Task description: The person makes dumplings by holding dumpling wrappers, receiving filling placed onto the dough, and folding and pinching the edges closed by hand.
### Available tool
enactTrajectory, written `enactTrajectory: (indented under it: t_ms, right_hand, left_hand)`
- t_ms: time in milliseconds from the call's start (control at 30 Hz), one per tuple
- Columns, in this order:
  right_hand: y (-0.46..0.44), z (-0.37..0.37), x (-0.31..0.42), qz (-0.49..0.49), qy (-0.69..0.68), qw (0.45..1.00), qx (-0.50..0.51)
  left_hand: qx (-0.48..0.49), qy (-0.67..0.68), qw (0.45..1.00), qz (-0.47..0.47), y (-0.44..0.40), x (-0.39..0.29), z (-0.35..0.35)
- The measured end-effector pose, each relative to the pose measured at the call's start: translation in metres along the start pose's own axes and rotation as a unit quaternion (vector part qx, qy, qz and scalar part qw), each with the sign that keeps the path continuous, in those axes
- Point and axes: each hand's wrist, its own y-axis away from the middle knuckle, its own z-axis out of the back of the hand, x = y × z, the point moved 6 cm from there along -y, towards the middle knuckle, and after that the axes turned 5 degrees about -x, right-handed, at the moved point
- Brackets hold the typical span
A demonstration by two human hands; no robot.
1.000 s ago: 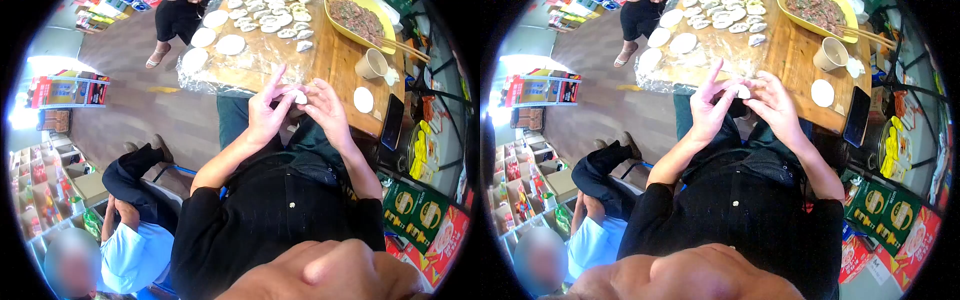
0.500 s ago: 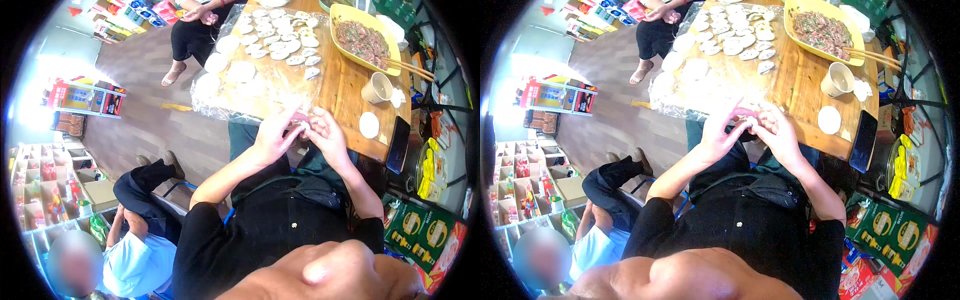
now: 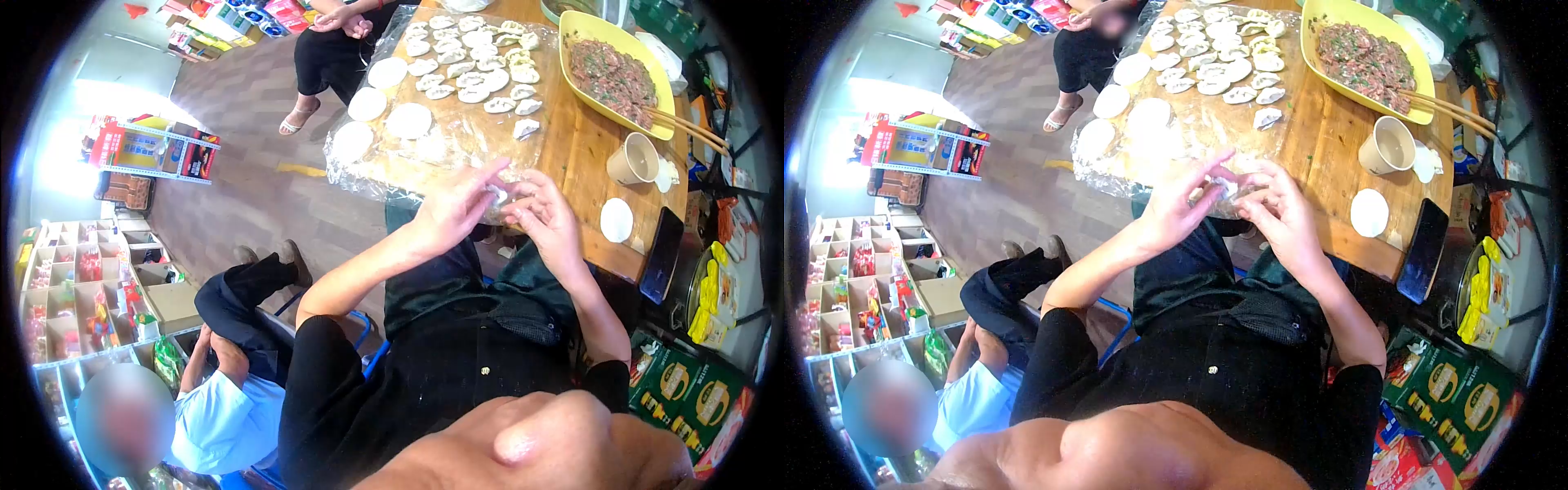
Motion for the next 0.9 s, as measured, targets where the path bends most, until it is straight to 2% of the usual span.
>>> enactTrajectory:
  t_ms: [100,133,200,300,367,400,467,733,767,833,900]
  right_hand:
    - [-0.002,0.007,0.018,0.047,0.041,0.998,-0.031]
    - [-0.002,0.012,0.02,0.063,0.041,0.996,-0.041]
    - [-0.002,0.021,0.021,0.068,0.071,0.994,-0.043]
    - [-0.007,0.028,0.024,0.082,0.099,0.99,-0.052]
    - [-0.006,0.032,0.021,0.105,0.086,0.989,-0.057]
    - [-0.006,0.034,0.018,0.114,0.038,0.99,-0.071]
    - [-0.005,0.036,0.014,0.114,0.031,0.99,-0.075]
    - [0.008,0.022,0.024,0.099,0.071,0.99,-0.067]
    - [0.008,0.021,0.026,0.095,0.069,0.991,-0.068]
    - [0.012,0.019,0.029,0.119,0.059,0.99,-0.052]
    - [0.016,0.018,0.039,0.129,0.07,0.988,-0.042]
  left_hand:
    - [-0.032,-0.038,0.999,0.015,-0.015,0.021,0.016]
    - [-0.044,-0.09,0.995,0.006,-0.026,0.03,0.023]
    - [-0.051,-0.172,0.984,0.007,-0.045,0.049,0.035]
    - [-0.07,-0.212,0.975,0.017,-0.064,0.084,0.04]
    - [-0.06,-0.23,0.971,0.018,-0.065,0.101,0.035]
    - [-0.032,-0.261,0.965,0.028,-0.065,0.103,0.032]
    - [0.004,-0.3,0.953,0.025,-0.063,0.113,0.023]
    - [-0.018,-0.249,0.968,0.031,-0.061,0.117,0.023]
    - [-0.005,-0.242,0.97,0.014,-0.063,0.116,0.021]
    - [-0.057,-0.236,0.968,-0.064,-0.064,0.105,0.022]
    - [-0.059,-0.239,0.967,-0.061,-0.063,0.105,0.023]
